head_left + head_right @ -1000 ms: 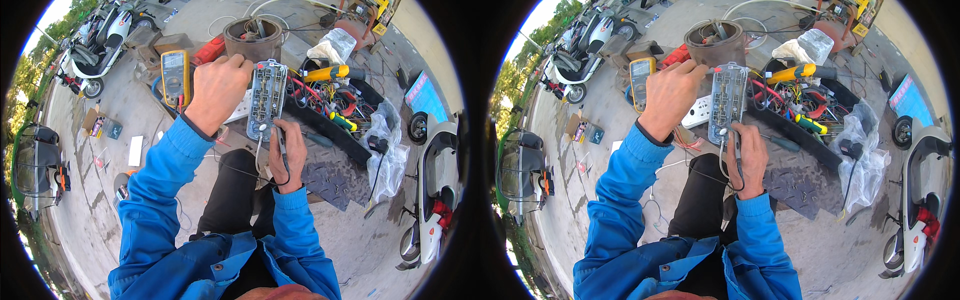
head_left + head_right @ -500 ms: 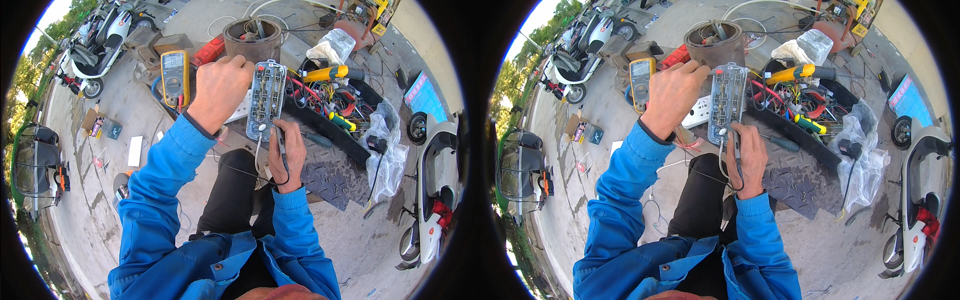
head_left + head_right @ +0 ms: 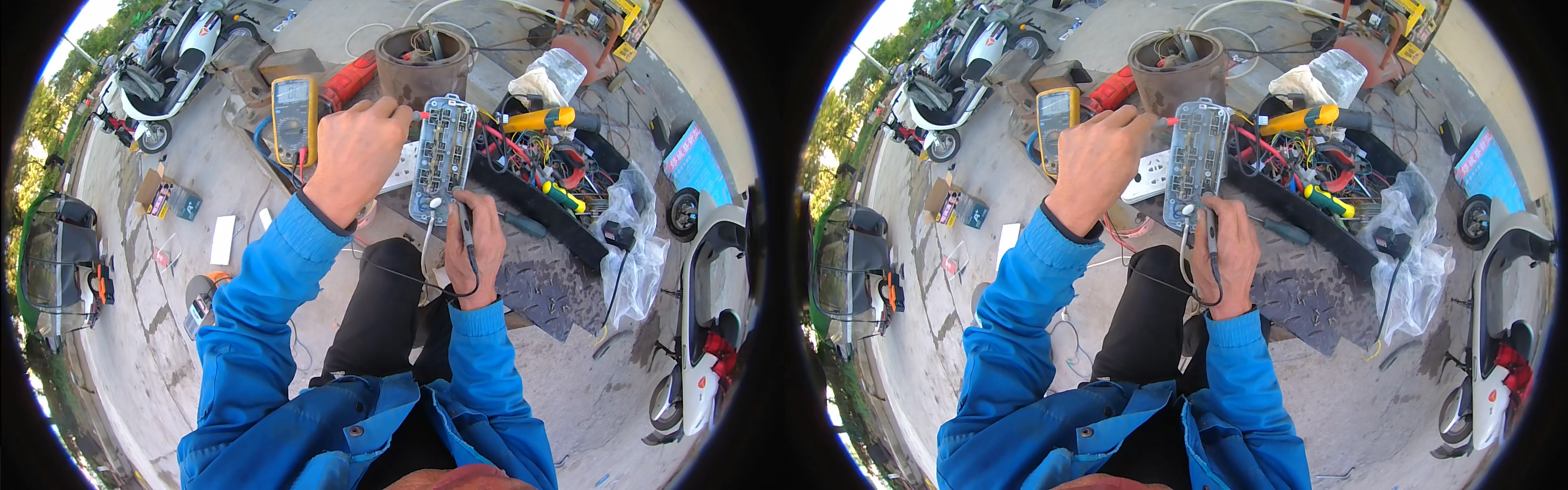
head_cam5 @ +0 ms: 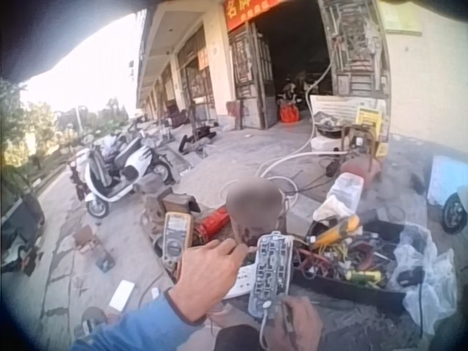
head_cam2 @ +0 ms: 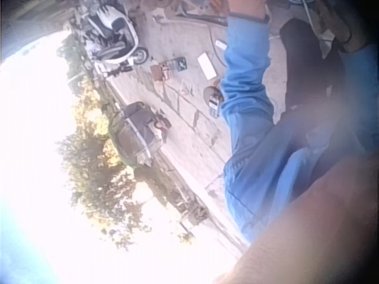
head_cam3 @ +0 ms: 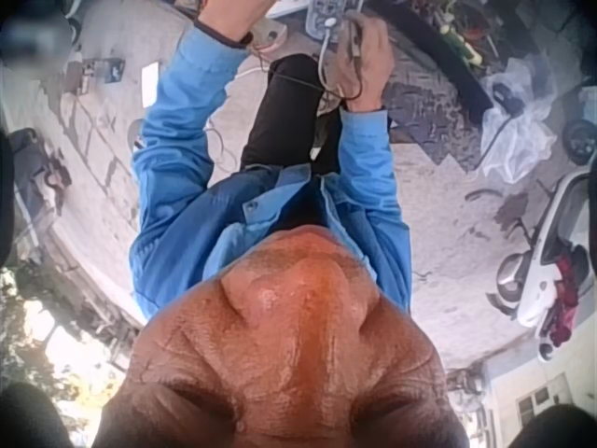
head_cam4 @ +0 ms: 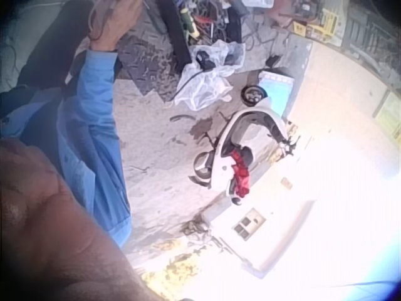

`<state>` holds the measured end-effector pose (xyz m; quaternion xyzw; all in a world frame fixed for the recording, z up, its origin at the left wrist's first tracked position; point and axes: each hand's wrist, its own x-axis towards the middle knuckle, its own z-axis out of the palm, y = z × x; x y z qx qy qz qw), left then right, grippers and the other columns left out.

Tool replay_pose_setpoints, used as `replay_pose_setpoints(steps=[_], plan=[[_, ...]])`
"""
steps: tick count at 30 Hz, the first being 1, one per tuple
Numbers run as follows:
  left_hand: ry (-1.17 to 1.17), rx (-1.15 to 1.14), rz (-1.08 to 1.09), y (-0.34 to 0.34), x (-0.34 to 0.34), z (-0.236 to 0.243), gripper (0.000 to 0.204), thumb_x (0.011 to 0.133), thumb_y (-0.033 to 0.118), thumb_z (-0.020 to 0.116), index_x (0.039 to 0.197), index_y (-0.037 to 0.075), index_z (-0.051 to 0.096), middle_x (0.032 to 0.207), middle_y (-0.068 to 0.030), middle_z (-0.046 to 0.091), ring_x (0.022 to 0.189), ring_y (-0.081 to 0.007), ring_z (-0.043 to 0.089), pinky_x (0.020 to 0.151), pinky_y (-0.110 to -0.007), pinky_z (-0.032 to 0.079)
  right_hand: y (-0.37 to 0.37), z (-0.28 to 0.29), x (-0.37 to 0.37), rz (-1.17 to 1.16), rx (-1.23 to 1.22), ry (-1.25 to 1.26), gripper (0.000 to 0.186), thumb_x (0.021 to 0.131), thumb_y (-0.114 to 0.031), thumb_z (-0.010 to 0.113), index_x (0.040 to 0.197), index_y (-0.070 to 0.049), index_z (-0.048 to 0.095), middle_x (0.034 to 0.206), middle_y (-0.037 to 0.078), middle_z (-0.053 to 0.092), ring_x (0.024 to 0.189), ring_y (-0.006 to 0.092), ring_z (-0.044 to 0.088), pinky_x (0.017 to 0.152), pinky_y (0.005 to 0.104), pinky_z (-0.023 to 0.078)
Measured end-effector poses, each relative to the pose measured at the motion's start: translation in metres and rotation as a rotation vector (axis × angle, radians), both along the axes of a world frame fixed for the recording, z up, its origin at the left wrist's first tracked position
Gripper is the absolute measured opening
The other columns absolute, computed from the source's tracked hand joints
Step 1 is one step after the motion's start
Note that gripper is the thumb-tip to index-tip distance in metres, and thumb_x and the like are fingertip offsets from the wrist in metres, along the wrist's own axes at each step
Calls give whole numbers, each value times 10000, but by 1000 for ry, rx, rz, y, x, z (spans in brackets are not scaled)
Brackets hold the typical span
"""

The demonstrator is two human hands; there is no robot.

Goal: The person uses a multimeter to test points on a disassembled power strip circuit board. They hold the board with one hand and probe various contacts with the multimeter leads while seated at a workbench.

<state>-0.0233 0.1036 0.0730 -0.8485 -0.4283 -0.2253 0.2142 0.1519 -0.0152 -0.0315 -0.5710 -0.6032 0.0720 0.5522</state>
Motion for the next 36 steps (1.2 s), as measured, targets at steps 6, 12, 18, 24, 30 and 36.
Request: replay_pose_setpoints(steps=[6,12,18,24,30,36], plan=[[8,8,3,3,1,1,258,911,88,707,1145,135,804,948,-27,739,925,-260,797,668,-414,615,0,0,0,-3,-12,-1,231,1011,3,759,1231,-44,709,1091,167,697,972,411,718,836,470,567],[22,6,14,3,4,-4,265,905,84,709,1148,131,805,964,-30,747,933,-259,800,670,-414,616,0,-3,1,-5,-9,-2,235,1010,1,761,1235,-45,713,1094,165,699,972,410,721,839,470,569],[4,5,6,-1,3,-6,312,897,70,713,1190,129,803,973,-33,742,946,-260,799,686,-417,621,0,-2,0,-4,-19,7,229,1011,-1,762,1231,-45,714,1099,166,703,990,408,725,851,471,572],[-37,-41,-14,-18,-9,-6,321,906,66,707,1204,132,805,945,-34,720,928,-258,787,683,-428,611,-1,-2,0,-1,-13,9,215,1018,1,753,1225,-42,711,1100,168,698,996,411,722,858,470,573],[-14,-95,-17,-37,-19,-12,279,918,92,713,1179,129,802,928,-34,712,902,-252,780,664,-422,597,0,-2,0,11,4,14,195,1039,9,735,1229,-27,706,1070,172,671,953,382,716,844,428,572],[-25,-87,-19,-41,-19,-19,241,918,100,716,1145,122,791,932,-33,709,900,-254,777,658,-418,593,0,-2,0,6,13,-9,190,1047,19,725,1232,-19,703,1063,172,665,941,366,719,843,405,576]])
